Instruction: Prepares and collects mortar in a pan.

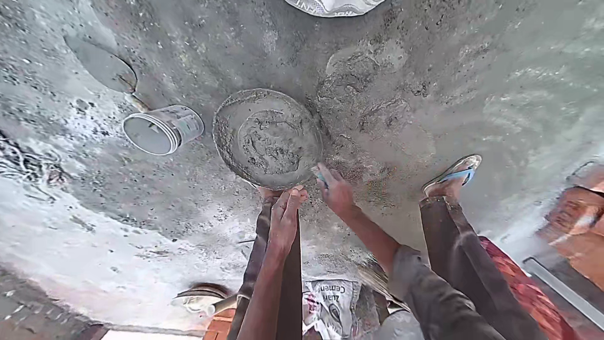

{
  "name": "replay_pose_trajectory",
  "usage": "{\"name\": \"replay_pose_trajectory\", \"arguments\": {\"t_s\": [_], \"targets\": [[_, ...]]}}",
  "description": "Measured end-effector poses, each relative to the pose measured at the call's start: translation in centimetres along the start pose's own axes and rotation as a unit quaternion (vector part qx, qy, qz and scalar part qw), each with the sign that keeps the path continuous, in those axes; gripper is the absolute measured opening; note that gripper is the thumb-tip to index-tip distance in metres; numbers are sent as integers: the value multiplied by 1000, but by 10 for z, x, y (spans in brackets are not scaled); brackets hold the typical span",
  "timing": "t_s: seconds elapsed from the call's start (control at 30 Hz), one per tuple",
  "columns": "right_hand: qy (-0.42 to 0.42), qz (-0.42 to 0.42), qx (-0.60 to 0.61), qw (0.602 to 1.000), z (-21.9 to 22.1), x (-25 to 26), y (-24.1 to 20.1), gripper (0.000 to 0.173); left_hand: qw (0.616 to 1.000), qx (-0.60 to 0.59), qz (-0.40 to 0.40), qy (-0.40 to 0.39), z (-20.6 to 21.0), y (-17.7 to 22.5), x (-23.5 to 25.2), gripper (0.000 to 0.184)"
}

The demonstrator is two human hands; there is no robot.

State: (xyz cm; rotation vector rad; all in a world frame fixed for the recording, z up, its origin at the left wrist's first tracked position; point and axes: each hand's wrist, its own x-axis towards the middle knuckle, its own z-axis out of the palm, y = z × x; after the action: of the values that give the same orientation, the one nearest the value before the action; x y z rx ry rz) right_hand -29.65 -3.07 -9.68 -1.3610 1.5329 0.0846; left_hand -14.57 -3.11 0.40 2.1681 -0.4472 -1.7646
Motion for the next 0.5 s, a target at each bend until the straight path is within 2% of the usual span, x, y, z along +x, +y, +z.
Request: {"name": "replay_pose_trajectory", "arguments": {"t_s": [0.07,0.1,0.17,0.27,0.37,0.4,0.43,0.5], "targets": [[-68,40,3,997,8,8,-13,46,1000,-8,-3,6,-2,3,2,46],[-45,55,47,996,4,12,-10,45,1000,-11,-1,8,-3,4,6,46],[60,82,146,984,-16,1,20,44,1000,-12,-9,6,-6,2,0,47],[215,148,187,947,-83,-10,117,47,1000,-7,6,-12,-5,5,0,48],[259,243,93,930,-121,-11,242,51,999,1,23,-23,-7,6,-3,50],[255,238,64,935,-119,-9,272,52,999,5,24,-23,-7,5,-4,50],[238,219,53,945,-110,-4,285,52,999,8,25,-26,-8,5,-4,51],[196,149,96,964,-74,20,267,47,999,18,30,-34,-8,2,-5,52]]}}
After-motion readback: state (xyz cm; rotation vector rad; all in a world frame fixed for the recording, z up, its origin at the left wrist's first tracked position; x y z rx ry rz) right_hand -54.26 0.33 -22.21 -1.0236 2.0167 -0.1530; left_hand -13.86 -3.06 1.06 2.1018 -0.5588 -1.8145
